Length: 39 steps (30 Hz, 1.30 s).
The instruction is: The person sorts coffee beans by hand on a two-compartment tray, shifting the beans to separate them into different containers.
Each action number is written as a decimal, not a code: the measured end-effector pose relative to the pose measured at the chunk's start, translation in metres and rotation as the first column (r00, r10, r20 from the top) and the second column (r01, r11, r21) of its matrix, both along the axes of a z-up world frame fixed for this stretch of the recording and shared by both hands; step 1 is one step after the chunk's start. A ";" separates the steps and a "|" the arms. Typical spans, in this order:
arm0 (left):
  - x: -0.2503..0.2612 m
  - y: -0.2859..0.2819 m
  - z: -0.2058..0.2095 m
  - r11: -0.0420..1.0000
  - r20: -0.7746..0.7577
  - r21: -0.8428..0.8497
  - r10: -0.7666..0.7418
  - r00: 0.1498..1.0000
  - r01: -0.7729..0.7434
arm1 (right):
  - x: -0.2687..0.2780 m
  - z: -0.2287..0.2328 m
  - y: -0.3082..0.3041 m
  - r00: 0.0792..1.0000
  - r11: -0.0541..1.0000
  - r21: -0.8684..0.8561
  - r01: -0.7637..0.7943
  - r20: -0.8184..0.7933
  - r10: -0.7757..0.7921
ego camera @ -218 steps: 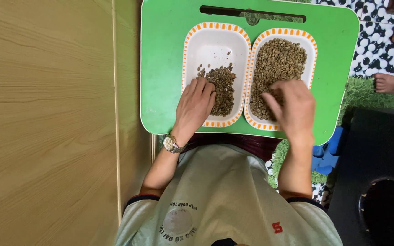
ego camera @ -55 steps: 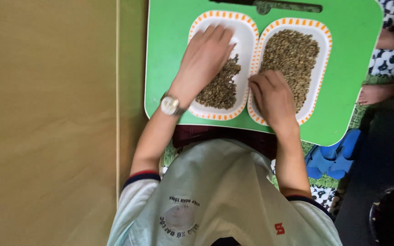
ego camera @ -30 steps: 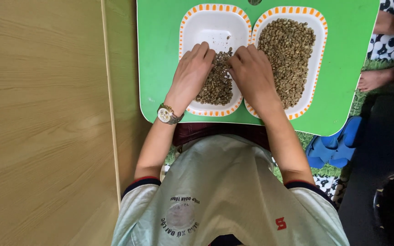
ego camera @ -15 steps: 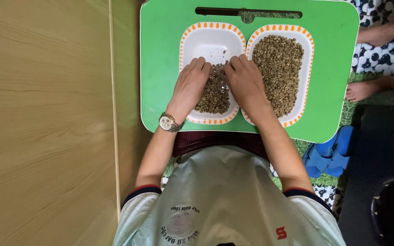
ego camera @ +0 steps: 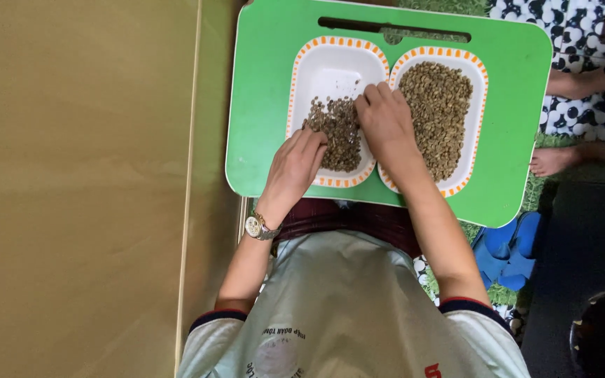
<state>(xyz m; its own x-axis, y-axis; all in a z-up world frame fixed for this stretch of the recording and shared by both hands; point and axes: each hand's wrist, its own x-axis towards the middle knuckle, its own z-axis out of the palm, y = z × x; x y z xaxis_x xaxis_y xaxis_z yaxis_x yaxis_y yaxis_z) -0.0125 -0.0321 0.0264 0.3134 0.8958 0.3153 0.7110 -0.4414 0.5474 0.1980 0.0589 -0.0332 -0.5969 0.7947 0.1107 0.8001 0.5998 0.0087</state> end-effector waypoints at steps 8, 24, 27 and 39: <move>0.008 -0.054 0.006 0.999 0.033 0.021 0.044 0.999 -0.044 | -0.008 0.006 0.003 0.995 0.990 0.110 -0.091 0.039 0.087; 0.017 -0.133 -0.029 0.985 0.225 -0.013 0.172 0.959 -0.174 | -0.002 0.000 0.014 0.925 0.983 0.004 -0.182 -0.339 0.172; 0.020 -0.139 -0.030 0.983 0.225 -0.006 0.180 0.957 -0.184 | 0.004 0.004 0.014 0.899 0.974 -0.072 -0.217 -0.403 0.170; 0.026 -0.128 -0.014 0.988 0.220 0.021 0.146 0.965 -0.155 | -0.001 0.001 0.041 0.944 0.965 -0.146 -0.217 -0.281 0.170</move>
<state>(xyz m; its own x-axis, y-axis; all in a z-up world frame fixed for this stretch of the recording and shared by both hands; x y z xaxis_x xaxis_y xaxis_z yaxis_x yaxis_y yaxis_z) 0.0132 -0.1603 0.0121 0.0962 0.9135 0.3953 0.6370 -0.3617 0.6807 0.1972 0.0995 -0.0320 -0.7091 0.6874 0.1569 0.6275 0.7168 -0.3042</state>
